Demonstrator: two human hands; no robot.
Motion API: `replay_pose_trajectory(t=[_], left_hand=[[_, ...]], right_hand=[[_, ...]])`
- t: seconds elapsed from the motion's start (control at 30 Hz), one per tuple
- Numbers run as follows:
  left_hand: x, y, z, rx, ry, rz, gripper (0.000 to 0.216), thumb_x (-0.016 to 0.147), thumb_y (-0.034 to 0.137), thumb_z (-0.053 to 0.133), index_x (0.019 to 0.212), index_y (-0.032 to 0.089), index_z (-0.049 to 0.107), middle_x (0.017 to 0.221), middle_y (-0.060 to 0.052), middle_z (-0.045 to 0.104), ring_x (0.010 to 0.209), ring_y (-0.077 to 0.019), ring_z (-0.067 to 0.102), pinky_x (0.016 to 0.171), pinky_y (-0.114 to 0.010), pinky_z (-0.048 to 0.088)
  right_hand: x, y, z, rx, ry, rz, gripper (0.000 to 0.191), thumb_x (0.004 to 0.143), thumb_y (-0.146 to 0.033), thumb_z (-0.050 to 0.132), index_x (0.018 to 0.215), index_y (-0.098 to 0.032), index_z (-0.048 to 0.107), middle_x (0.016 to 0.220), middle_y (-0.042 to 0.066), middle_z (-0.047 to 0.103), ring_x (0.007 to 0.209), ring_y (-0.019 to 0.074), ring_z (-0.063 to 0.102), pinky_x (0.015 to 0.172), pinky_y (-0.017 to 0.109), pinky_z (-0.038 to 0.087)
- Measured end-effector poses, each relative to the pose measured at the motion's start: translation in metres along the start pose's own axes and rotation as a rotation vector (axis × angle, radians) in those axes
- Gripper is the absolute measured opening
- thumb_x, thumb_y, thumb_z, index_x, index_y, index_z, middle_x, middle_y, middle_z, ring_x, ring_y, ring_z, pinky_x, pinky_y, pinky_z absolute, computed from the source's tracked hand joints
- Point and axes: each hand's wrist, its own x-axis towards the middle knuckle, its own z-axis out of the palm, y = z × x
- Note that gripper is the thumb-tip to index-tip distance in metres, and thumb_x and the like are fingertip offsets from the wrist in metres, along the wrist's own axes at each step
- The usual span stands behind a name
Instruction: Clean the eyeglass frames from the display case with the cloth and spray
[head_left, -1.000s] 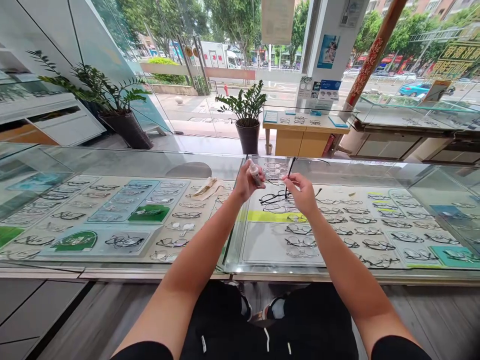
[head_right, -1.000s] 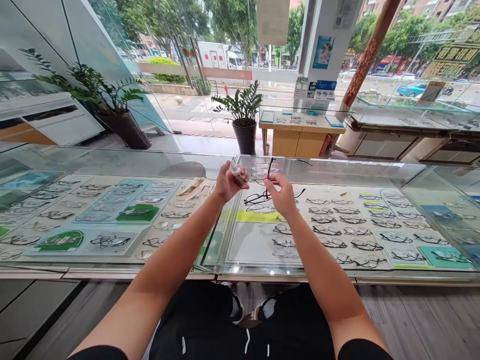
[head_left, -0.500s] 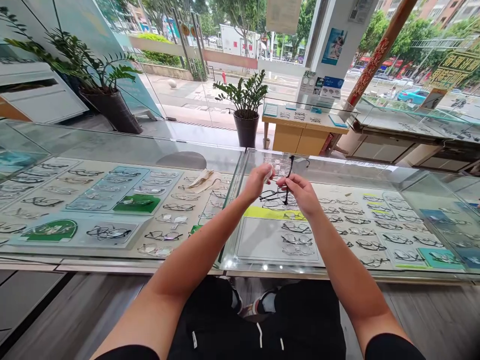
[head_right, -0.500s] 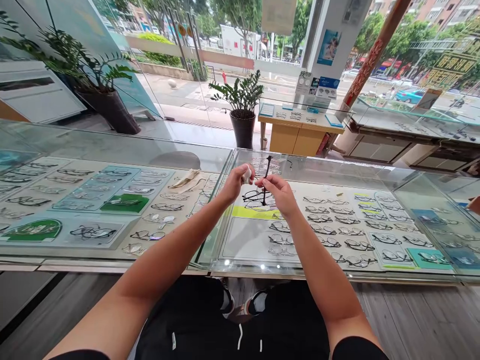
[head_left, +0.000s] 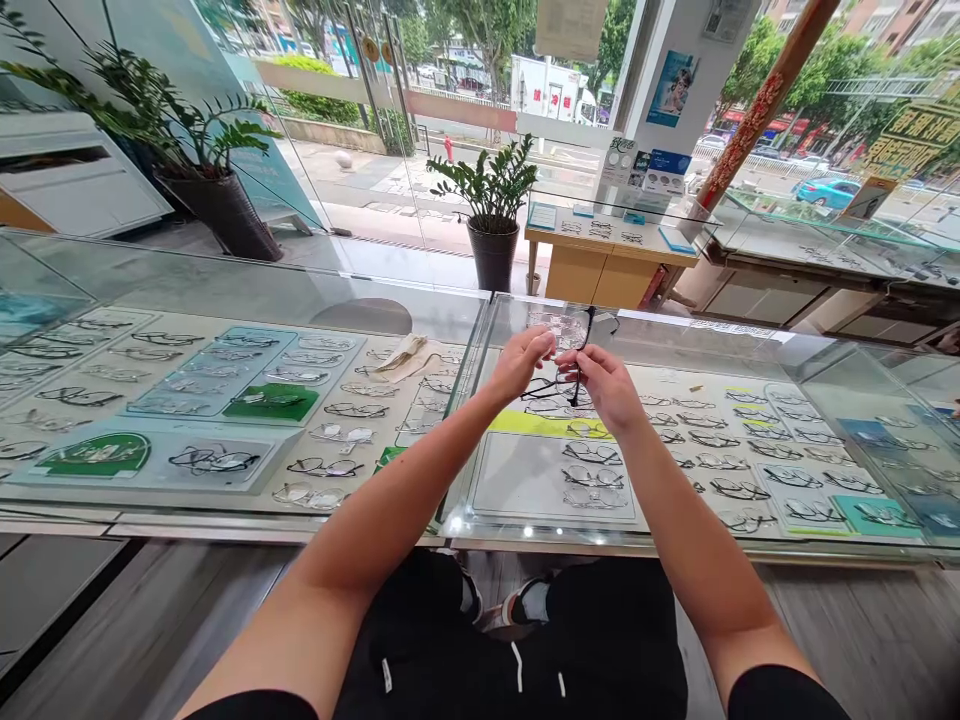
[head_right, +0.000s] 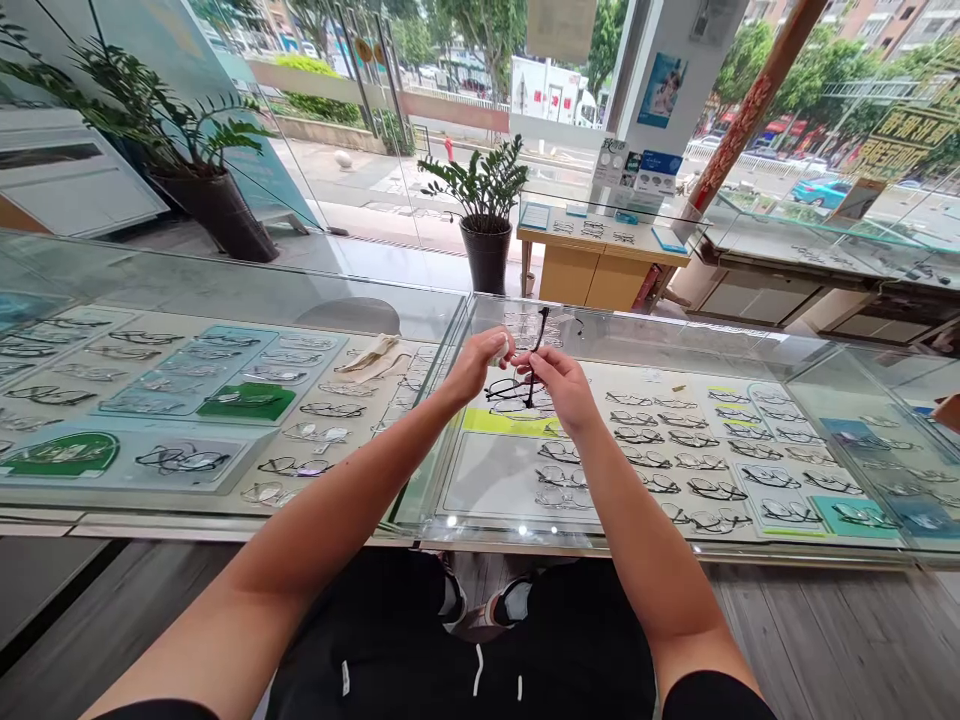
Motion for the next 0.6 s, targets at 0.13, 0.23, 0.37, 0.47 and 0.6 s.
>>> replay_pose_trajectory(t=[0.13,0.23,0.37,0.47,0.6], left_hand=[[-0.002,-0.007,0.000,0.024,-0.134,-0.034,0.051,0.096,0.067,0.054,0.075,0.020,0.057,0.077,-0.002,0.055,0.075,-0.0177,0.051,0.070,-0.032,0.044],[-0.004,-0.010,0.002,0.055,-0.236,-0.053,0.052,0.098,0.066,0.055,0.074,0.020,0.055,0.074,-0.001,0.053,0.073,-0.0171,0.048,0.068,-0.031,0.040],[-0.004,-0.008,0.001,-0.007,-0.279,-0.063,0.052,0.098,0.067,0.054,0.074,0.020,0.055,0.076,-0.001,0.053,0.073,-0.0168,0.048,0.070,-0.032,0.042],[0.002,-0.013,-0.008,-0.027,-0.150,-0.027,0.051,0.098,0.068,0.056,0.081,0.020,0.059,0.082,-0.002,0.057,0.079,-0.0184,0.053,0.079,-0.034,0.047],[0.018,-0.042,-0.037,0.044,0.239,-0.074,0.024,0.092,0.043,0.070,0.091,0.022,0.060,0.083,-0.001,0.056,0.079,-0.0180,0.050,0.082,-0.034,0.045]], right_hand=[[0.004,0.000,-0.004,0.065,0.107,-0.018,0.030,0.089,-0.057,0.085,0.090,-0.028,0.081,0.105,0.005,0.083,0.095,0.0215,0.071,0.085,0.036,0.056],[0.006,0.001,-0.007,0.111,0.144,-0.021,0.029,0.087,-0.055,0.087,0.089,-0.027,0.080,0.104,0.004,0.083,0.090,0.0200,0.071,0.081,0.034,0.056],[0.007,0.001,-0.007,0.136,0.145,-0.018,0.028,0.086,-0.054,0.088,0.089,-0.027,0.081,0.102,0.005,0.082,0.087,0.0189,0.069,0.078,0.033,0.056],[0.007,0.000,-0.006,0.130,0.157,-0.017,0.028,0.085,-0.053,0.088,0.089,-0.026,0.080,0.102,0.006,0.082,0.088,0.0196,0.069,0.078,0.034,0.057],[0.007,0.000,-0.007,0.138,0.169,-0.032,0.025,0.086,-0.050,0.087,0.089,-0.027,0.079,0.106,0.006,0.082,0.093,0.0200,0.068,0.081,0.034,0.057]])
